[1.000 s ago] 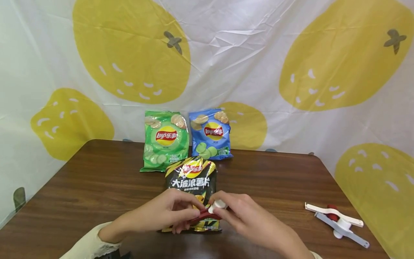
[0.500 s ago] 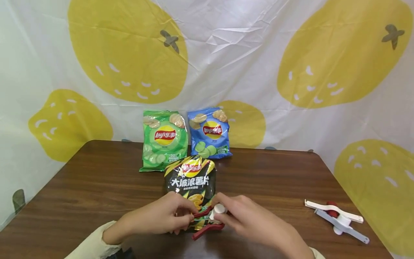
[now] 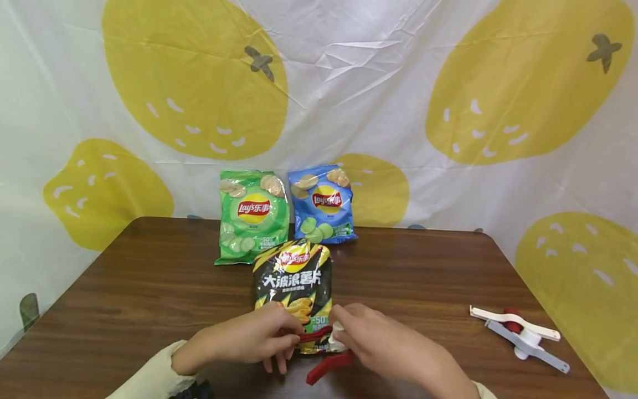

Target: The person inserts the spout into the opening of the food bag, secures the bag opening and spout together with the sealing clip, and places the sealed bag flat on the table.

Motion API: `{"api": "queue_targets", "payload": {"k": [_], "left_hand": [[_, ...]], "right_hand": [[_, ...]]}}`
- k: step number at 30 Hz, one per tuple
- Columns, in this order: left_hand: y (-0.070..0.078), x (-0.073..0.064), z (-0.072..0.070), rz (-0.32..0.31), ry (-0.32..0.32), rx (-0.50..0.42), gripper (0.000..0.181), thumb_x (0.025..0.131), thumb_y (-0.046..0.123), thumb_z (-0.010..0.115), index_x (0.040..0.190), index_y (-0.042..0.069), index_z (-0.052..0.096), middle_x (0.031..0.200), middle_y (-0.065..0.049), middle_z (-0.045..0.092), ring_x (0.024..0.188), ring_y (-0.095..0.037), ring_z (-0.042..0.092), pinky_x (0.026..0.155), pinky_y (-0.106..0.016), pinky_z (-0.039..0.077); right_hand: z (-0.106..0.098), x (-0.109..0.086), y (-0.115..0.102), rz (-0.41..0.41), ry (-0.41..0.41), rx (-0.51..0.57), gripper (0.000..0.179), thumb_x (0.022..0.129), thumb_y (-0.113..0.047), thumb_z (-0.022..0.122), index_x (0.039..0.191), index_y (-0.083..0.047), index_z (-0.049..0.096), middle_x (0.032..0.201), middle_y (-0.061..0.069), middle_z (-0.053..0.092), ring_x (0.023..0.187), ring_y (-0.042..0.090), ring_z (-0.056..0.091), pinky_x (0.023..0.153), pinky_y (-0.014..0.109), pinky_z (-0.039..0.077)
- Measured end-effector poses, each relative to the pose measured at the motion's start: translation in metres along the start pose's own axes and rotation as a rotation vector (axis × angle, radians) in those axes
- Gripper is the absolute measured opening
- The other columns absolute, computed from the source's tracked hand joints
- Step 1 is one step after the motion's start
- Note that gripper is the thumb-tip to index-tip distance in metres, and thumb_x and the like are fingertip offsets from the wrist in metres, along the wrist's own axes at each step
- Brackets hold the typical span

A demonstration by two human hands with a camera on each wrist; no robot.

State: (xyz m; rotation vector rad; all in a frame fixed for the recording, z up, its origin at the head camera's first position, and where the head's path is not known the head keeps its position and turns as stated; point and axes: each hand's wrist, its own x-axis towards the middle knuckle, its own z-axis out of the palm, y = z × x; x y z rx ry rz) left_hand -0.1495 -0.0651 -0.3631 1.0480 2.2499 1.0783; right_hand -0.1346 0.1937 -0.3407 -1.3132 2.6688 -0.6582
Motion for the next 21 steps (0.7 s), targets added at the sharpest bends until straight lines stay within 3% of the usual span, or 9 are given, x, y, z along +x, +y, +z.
{"api": "queue_targets", "payload": {"k": [3, 7, 9, 11, 15, 21], "left_hand": [[0.000, 0.002, 0.000, 0.011, 0.012, 0.122, 0.024, 0.100, 0.002, 0.053, 0.080, 0.002, 0.066, 0.061, 0.002, 0.064, 0.046, -0.001, 0.061, 0.043, -0.022, 0.050], [-0.001, 0.004, 0.001, 0.074, 0.019, 0.378, 0.025, 0.099, 0.007, 0.056, 0.076, 0.011, 0.066, 0.055, 0.014, 0.060, 0.046, 0.011, 0.051, 0.069, -0.011, 0.046], [-0.002, 0.005, 0.002, 0.106, 0.024, 0.473, 0.025, 0.096, 0.008, 0.060, 0.072, 0.015, 0.064, 0.054, 0.019, 0.055, 0.047, 0.012, 0.045, 0.073, -0.011, 0.039], [-0.003, 0.004, 0.004, 0.115, 0.032, 0.549, 0.025, 0.092, 0.009, 0.063, 0.068, 0.018, 0.061, 0.054, 0.020, 0.049, 0.050, 0.008, 0.042, 0.069, -0.013, 0.035], [-0.007, 0.002, 0.009, 0.083, 0.068, 0.612, 0.024, 0.089, 0.010, 0.068, 0.069, 0.019, 0.059, 0.059, 0.016, 0.044, 0.054, -0.001, 0.040, 0.055, -0.015, 0.034], [-0.012, -0.002, 0.017, 0.062, 0.231, 0.776, 0.019, 0.089, 0.012, 0.069, 0.072, 0.019, 0.062, 0.062, 0.008, 0.051, 0.059, -0.011, 0.055, 0.051, -0.028, 0.040]], "right_hand": [[0.001, 0.003, 0.000, -0.027, 0.040, 0.031, 0.002, 0.105, -0.024, 0.050, 0.104, -0.024, 0.051, 0.083, -0.015, 0.047, 0.071, 0.000, 0.048, 0.066, 0.020, 0.045], [-0.001, 0.005, 0.001, -0.036, 0.093, 0.079, 0.007, 0.105, -0.025, 0.050, 0.111, -0.022, 0.054, 0.083, -0.017, 0.052, 0.071, -0.002, 0.051, 0.066, 0.020, 0.047], [-0.003, 0.005, 0.001, -0.034, 0.138, 0.066, 0.012, 0.105, -0.026, 0.050, 0.115, -0.022, 0.055, 0.085, -0.017, 0.055, 0.073, -0.001, 0.054, 0.067, 0.021, 0.048], [-0.005, 0.005, 0.001, -0.038, 0.186, 0.026, 0.013, 0.104, -0.026, 0.052, 0.117, -0.023, 0.056, 0.087, -0.017, 0.058, 0.076, 0.000, 0.055, 0.069, 0.022, 0.048], [-0.007, 0.003, 0.002, -0.060, 0.231, -0.015, 0.012, 0.103, -0.024, 0.055, 0.115, -0.023, 0.057, 0.089, -0.017, 0.058, 0.077, -0.001, 0.055, 0.069, 0.021, 0.048], [-0.009, 0.003, 0.001, -0.066, 0.252, -0.064, 0.011, 0.103, -0.025, 0.055, 0.114, -0.025, 0.056, 0.089, -0.020, 0.054, 0.076, -0.002, 0.053, 0.069, 0.020, 0.046]]}}
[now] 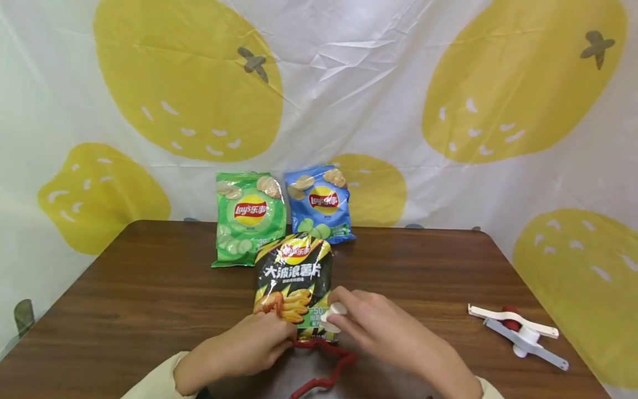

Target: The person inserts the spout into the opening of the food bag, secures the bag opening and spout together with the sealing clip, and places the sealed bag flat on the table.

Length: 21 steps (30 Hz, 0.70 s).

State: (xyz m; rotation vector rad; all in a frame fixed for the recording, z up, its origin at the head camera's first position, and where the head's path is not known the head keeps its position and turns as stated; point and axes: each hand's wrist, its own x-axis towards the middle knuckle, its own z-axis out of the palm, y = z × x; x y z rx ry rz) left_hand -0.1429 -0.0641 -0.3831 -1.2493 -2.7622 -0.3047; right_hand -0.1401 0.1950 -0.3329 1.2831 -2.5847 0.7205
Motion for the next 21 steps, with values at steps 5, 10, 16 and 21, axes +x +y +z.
{"api": "queue_targets", "payload": {"k": [5, 10, 16, 21], "left_hand": [[-0.003, -0.001, 0.006, -0.010, 0.108, 0.126, 0.023, 0.087, 0.010, 0.068, 0.068, 0.018, 0.059, 0.059, 0.004, 0.054, 0.055, -0.017, 0.058, 0.044, -0.033, 0.037], [0.001, -0.002, 0.008, -0.045, 0.133, 0.198, 0.020, 0.082, 0.010, 0.071, 0.069, 0.018, 0.058, 0.059, 0.002, 0.057, 0.053, -0.018, 0.057, 0.041, -0.034, 0.035], [-0.003, -0.001, -0.008, -0.069, 0.185, 0.138, 0.021, 0.086, 0.016, 0.071, 0.071, 0.019, 0.057, 0.059, 0.003, 0.054, 0.050, -0.017, 0.054, 0.040, -0.033, 0.034], [-0.027, 0.006, -0.031, -0.114, 0.280, -0.056, 0.014, 0.090, 0.014, 0.068, 0.076, 0.016, 0.065, 0.064, 0.010, 0.055, 0.055, -0.008, 0.050, 0.048, -0.027, 0.041]], "right_hand": [[-0.003, 0.001, -0.001, -0.001, -0.011, -0.001, 0.009, 0.103, -0.026, 0.056, 0.112, -0.026, 0.056, 0.086, -0.020, 0.054, 0.072, -0.003, 0.051, 0.067, 0.020, 0.046], [-0.007, 0.000, 0.000, 0.006, -0.009, -0.002, 0.008, 0.103, -0.026, 0.056, 0.111, -0.025, 0.056, 0.082, -0.019, 0.053, 0.069, -0.002, 0.051, 0.065, 0.019, 0.045], [-0.009, -0.002, 0.003, 0.022, 0.001, -0.006, 0.008, 0.103, -0.025, 0.056, 0.111, -0.024, 0.057, 0.083, -0.018, 0.055, 0.070, -0.002, 0.051, 0.065, 0.020, 0.046], [-0.006, 0.005, 0.014, 0.034, 0.062, 0.079, 0.008, 0.100, -0.022, 0.061, 0.108, -0.025, 0.061, 0.093, -0.018, 0.061, 0.080, 0.001, 0.059, 0.071, 0.025, 0.052]]}}
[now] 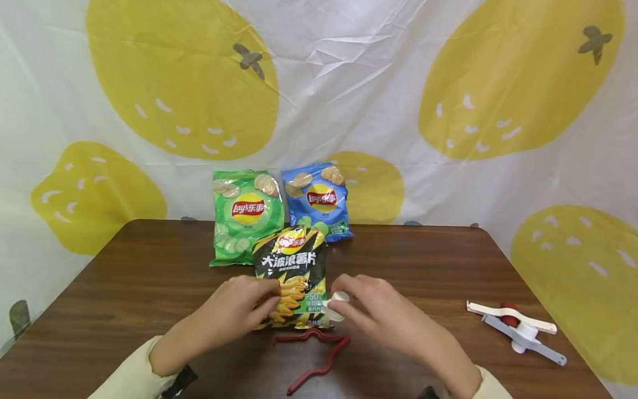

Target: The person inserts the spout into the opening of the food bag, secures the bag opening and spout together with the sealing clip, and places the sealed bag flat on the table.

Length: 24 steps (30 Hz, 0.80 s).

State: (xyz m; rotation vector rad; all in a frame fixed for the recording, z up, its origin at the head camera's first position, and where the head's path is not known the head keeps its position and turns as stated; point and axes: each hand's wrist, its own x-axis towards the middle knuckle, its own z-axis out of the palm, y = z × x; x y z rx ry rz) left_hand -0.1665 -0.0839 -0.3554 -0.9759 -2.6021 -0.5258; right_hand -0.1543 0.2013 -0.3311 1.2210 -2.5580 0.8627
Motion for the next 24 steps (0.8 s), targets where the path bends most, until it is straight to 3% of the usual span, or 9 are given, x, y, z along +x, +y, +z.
{"api": "queue_targets", "payload": {"k": [4, 7, 9, 12, 14, 17, 21, 24], "left_hand": [[-0.020, 0.017, -0.008, -0.089, 0.085, -0.114, 0.007, 0.093, 0.012, 0.066, 0.092, 0.009, 0.072, 0.082, 0.004, 0.068, 0.075, -0.012, 0.062, 0.069, -0.031, 0.053], [-0.035, 0.029, -0.009, -0.156, 0.151, -0.128, 0.014, 0.094, 0.013, 0.066, 0.103, 0.003, 0.071, 0.100, -0.008, 0.071, 0.095, -0.024, 0.066, 0.082, -0.042, 0.054], [-0.045, 0.035, -0.008, -0.210, 0.189, -0.116, 0.017, 0.094, 0.014, 0.066, 0.105, 0.001, 0.069, 0.101, -0.012, 0.071, 0.096, -0.028, 0.067, 0.081, -0.044, 0.054], [-0.058, 0.042, -0.006, -0.310, 0.220, -0.075, 0.019, 0.095, 0.017, 0.065, 0.103, 0.001, 0.068, 0.088, -0.011, 0.071, 0.079, -0.026, 0.068, 0.065, -0.041, 0.054], [-0.064, 0.043, -0.004, -0.382, 0.204, -0.065, 0.021, 0.096, 0.020, 0.065, 0.102, -0.001, 0.067, 0.075, -0.010, 0.067, 0.064, -0.023, 0.063, 0.055, -0.038, 0.050], [-0.069, 0.043, 0.000, -0.478, 0.112, -0.103, 0.033, 0.098, 0.027, 0.063, 0.111, -0.003, 0.063, 0.073, -0.010, 0.063, 0.058, -0.021, 0.057, 0.054, -0.036, 0.047], [-0.071, 0.044, 0.005, -0.558, -0.020, -0.221, 0.051, 0.101, 0.036, 0.058, 0.131, -0.005, 0.050, 0.094, -0.017, 0.067, 0.072, -0.023, 0.061, 0.065, -0.038, 0.051], [-0.071, 0.045, 0.006, -0.579, -0.046, -0.279, 0.059, 0.101, 0.037, 0.057, 0.140, -0.004, 0.042, 0.098, -0.018, 0.066, 0.078, -0.023, 0.062, 0.068, -0.039, 0.051]], "right_hand": [[0.004, 0.011, 0.016, 0.054, 0.064, 0.110, 0.007, 0.097, -0.019, 0.066, 0.102, -0.024, 0.064, 0.096, -0.014, 0.064, 0.085, 0.006, 0.062, 0.075, 0.027, 0.054], [0.008, 0.022, 0.030, 0.149, 0.077, 0.148, 0.003, 0.100, -0.025, 0.062, 0.101, -0.024, 0.065, 0.093, -0.011, 0.065, 0.085, 0.009, 0.062, 0.076, 0.029, 0.053], [0.011, 0.030, 0.038, 0.214, 0.075, 0.163, 0.009, 0.101, -0.029, 0.059, 0.101, -0.024, 0.067, 0.091, -0.010, 0.065, 0.083, 0.011, 0.061, 0.074, 0.030, 0.052], [0.019, 0.041, 0.049, 0.277, 0.061, 0.169, 0.018, 0.103, -0.037, 0.054, 0.098, -0.025, 0.067, 0.084, -0.007, 0.060, 0.077, 0.016, 0.056, 0.068, 0.031, 0.046], [0.024, 0.048, 0.054, 0.302, 0.044, 0.186, 0.023, 0.104, -0.039, 0.051, 0.096, -0.024, 0.066, 0.078, -0.004, 0.055, 0.072, 0.017, 0.052, 0.065, 0.031, 0.043], [0.033, 0.055, 0.059, 0.338, 0.015, 0.209, 0.029, 0.104, -0.044, 0.049, 0.091, -0.022, 0.062, 0.072, -0.001, 0.047, 0.068, 0.018, 0.048, 0.063, 0.032, 0.040], [0.041, 0.058, 0.062, 0.381, -0.027, 0.296, 0.032, 0.104, -0.044, 0.047, 0.091, -0.019, 0.060, 0.073, 0.002, 0.049, 0.074, 0.026, 0.056, 0.069, 0.038, 0.050], [0.045, 0.059, 0.061, 0.387, -0.049, 0.370, 0.031, 0.105, -0.042, 0.047, 0.095, -0.017, 0.061, 0.077, 0.003, 0.052, 0.080, 0.031, 0.061, 0.076, 0.047, 0.055]]}}
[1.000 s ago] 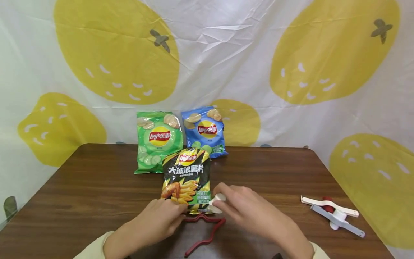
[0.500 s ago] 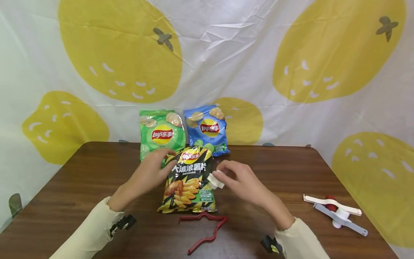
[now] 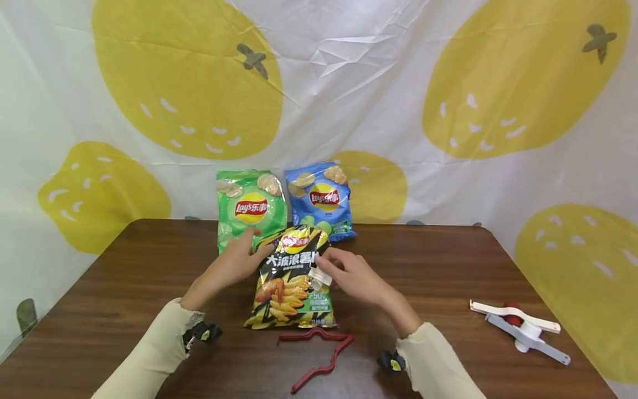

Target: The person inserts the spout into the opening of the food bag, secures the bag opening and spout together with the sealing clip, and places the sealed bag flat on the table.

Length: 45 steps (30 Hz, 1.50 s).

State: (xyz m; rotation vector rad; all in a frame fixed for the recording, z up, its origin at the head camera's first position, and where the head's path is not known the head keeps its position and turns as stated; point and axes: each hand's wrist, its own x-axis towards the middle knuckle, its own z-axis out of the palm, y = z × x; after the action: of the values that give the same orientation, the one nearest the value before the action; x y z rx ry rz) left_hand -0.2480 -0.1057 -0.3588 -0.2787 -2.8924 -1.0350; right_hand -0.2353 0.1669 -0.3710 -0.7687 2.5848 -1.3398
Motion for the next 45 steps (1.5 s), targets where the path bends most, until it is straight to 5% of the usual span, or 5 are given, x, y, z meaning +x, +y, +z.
{"api": "queue_targets", "payload": {"k": [8, 22, 28, 38, 45], "left_hand": [[0.008, -0.003, -0.010, 0.035, 0.038, -0.174, 0.063, 0.100, 0.031, 0.059, 0.148, 0.002, 0.031, 0.063, -0.005, 0.057, 0.044, -0.020, 0.052, 0.045, -0.032, 0.043], [0.030, -0.013, -0.028, 0.067, 0.207, -0.257, 0.064, 0.100, 0.032, 0.059, 0.152, 0.010, 0.029, 0.080, -0.011, 0.071, 0.056, -0.019, 0.063, 0.051, -0.034, 0.049], [0.032, -0.022, -0.042, 0.121, 0.099, -0.302, 0.040, 0.101, 0.039, 0.057, 0.129, 0.013, 0.046, 0.093, -0.015, 0.071, 0.062, -0.024, 0.066, 0.056, -0.039, 0.055], [0.027, -0.024, -0.058, 0.216, 0.059, -0.144, 0.059, 0.099, 0.047, 0.056, 0.148, 0.019, 0.038, 0.062, -0.004, 0.060, 0.052, -0.018, 0.054, 0.051, -0.035, 0.046], [0.027, -0.030, -0.070, 0.258, 0.037, -0.004, 0.034, 0.100, 0.044, 0.057, 0.110, 0.012, 0.063, 0.086, -0.004, 0.069, 0.077, -0.018, 0.065, 0.066, -0.035, 0.053]], "right_hand": [[-0.004, 0.000, -0.004, -0.038, 0.060, -0.019, 0.030, 0.104, -0.040, 0.049, 0.092, -0.016, 0.061, 0.076, 0.007, 0.060, 0.076, 0.030, 0.065, 0.069, 0.040, 0.053], [-0.014, -0.013, -0.036, -0.174, 0.218, -0.150, 0.016, 0.096, -0.034, 0.067, 0.095, -0.020, 0.059, 0.063, -0.006, 0.044, 0.056, 0.014, 0.042, 0.053, 0.026, 0.035], [-0.016, -0.018, -0.045, -0.233, 0.234, -0.201, 0.016, 0.094, -0.032, 0.070, 0.099, -0.021, 0.061, 0.070, -0.007, 0.051, 0.059, 0.012, 0.044, 0.055, 0.025, 0.037], [-0.011, -0.023, -0.056, -0.366, 0.142, -0.260, 0.016, 0.092, -0.033, 0.072, 0.098, -0.023, 0.061, 0.077, -0.010, 0.054, 0.063, 0.013, 0.047, 0.060, 0.026, 0.041], [-0.010, -0.028, -0.062, -0.376, 0.108, -0.301, 0.017, 0.091, -0.034, 0.073, 0.098, -0.026, 0.061, 0.082, -0.014, 0.056, 0.067, 0.010, 0.049, 0.065, 0.027, 0.045]]}}
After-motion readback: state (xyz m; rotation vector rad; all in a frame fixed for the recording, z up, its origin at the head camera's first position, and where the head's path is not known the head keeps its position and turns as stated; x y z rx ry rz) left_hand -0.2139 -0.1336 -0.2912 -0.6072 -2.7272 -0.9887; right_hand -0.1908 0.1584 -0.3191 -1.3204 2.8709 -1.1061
